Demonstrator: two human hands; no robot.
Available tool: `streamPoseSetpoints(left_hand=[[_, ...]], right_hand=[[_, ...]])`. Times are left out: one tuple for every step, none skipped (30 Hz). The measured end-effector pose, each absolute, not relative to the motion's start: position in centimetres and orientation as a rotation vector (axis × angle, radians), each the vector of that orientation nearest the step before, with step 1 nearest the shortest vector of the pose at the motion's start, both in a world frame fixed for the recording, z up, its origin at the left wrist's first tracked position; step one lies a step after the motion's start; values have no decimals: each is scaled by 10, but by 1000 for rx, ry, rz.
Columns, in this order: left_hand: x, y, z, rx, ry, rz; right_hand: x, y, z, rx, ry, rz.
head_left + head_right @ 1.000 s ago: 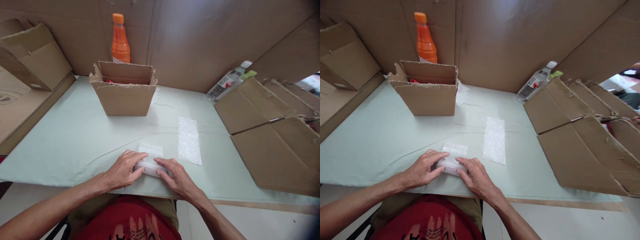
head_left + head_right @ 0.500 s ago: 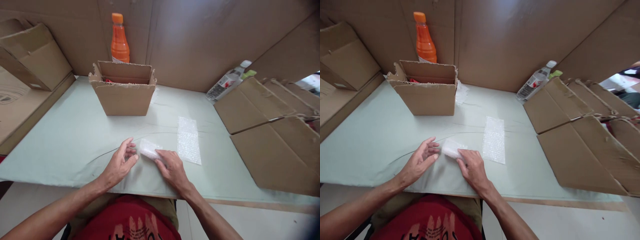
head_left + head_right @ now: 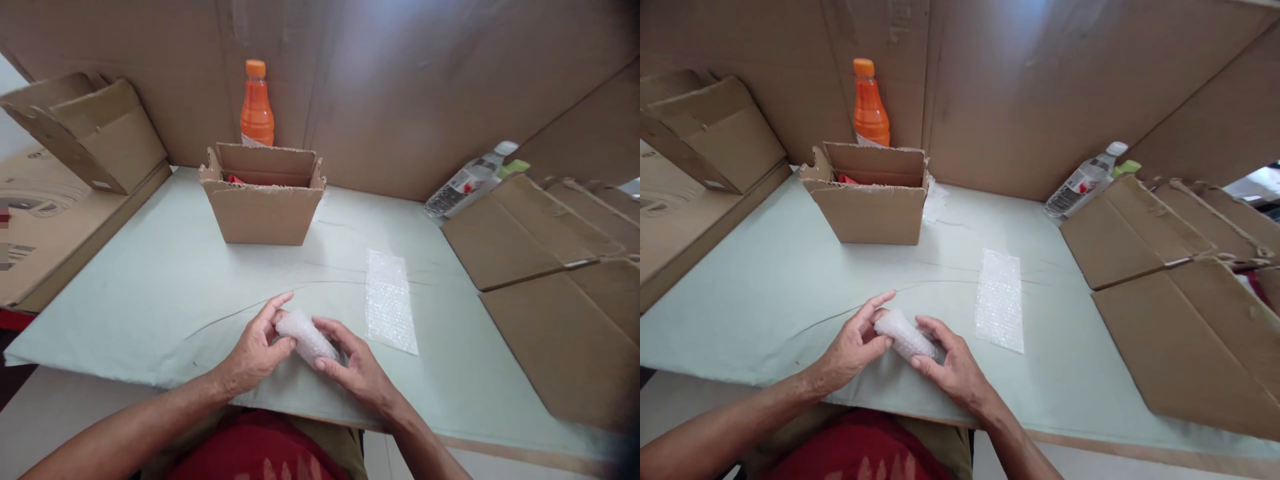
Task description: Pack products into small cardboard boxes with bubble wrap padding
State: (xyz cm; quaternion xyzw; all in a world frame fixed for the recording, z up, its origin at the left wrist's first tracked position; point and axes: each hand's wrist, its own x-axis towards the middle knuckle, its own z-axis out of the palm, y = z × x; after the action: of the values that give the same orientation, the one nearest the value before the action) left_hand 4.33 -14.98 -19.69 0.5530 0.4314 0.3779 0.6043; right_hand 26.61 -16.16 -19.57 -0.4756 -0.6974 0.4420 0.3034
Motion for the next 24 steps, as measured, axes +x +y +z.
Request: streamPoseSetpoints(left_hand=[[41, -147, -196, 1338, 988, 877], [37, -143, -193, 1427, 994, 896], [33, -136, -189, 1547, 1020, 934], [26, -127, -182, 1696, 1065, 995], [19, -116, -173, 1867, 1124, 1076], [11, -102, -162, 2045, 1191, 1170], [3, -87, -150, 2216, 1258, 1265], [-5, -70, -138, 2366, 1326, 1352], [-12, -52, -127, 2486, 1400, 1413], [-18, -33, -117, 2573, 1479, 1439], [-23, -15, -110, 2636, 1556, 1425], [-27, 1, -105, 2681, 1621, 1381], [-29, 15, -102, 2711, 1668, 1321], [-30, 27, -101, 2735, 1693, 1259], [-31, 35, -100, 2754, 1695, 1210], [-31, 39, -100, 2774, 1677, 1177], [-30, 40, -101, 2796, 1642, 1162], [-30, 36, -101, 2820, 1594, 1166], [-30, 29, -100, 2843, 1540, 1175], [-31, 19, -100, 2863, 1486, 1188], [-32, 5, -99, 2877, 1442, 1202], [-33, -10, -98, 2884, 1408, 1212], [-35, -27, -98, 2890, 1376, 1216], [-37, -44, -97, 2898, 1344, 1211]], right_hand=[[265, -160, -195, -1257, -1830, 1220], [264, -157, -195, -1264, -1808, 1236], [264, -155, -195, -1280, -1782, 1229], [264, -153, -195, -1299, -1752, 1208], [265, -151, -195, -1318, -1722, 1180], [266, -148, -195, -1335, -1700, 1154], [268, -146, -195, -1348, -1687, 1130], [270, -144, -195, -1359, -1685, 1103], [271, -142, -194, -1364, -1691, 1071], [272, -140, -194, -1364, -1701, 1031], [273, -138, -193, -1363, -1711, 991], [273, -137, -192, -1363, -1721, 955], [273, -136, -191, -1366, -1731, 926], [272, -136, -191, -1374, -1739, 906], [273, -135, -190, -1388, -1743, 888], [274, -135, -190, -1405, -1744, 867], [276, -135, -190, -1425, -1740, 841], [279, -134, -189, -1445, -1732, 807], [284, -134, -188, -1466, -1719, 770], [290, -134, -186, -1487, -1700, 729], [296, -135, -183, -1507, -1676, 688], [304, -135, -178, -1527, -1642, 645], [311, -136, -172, -1546, -1596, 598], [317, -137, -164, -1563, -1540, 553]])
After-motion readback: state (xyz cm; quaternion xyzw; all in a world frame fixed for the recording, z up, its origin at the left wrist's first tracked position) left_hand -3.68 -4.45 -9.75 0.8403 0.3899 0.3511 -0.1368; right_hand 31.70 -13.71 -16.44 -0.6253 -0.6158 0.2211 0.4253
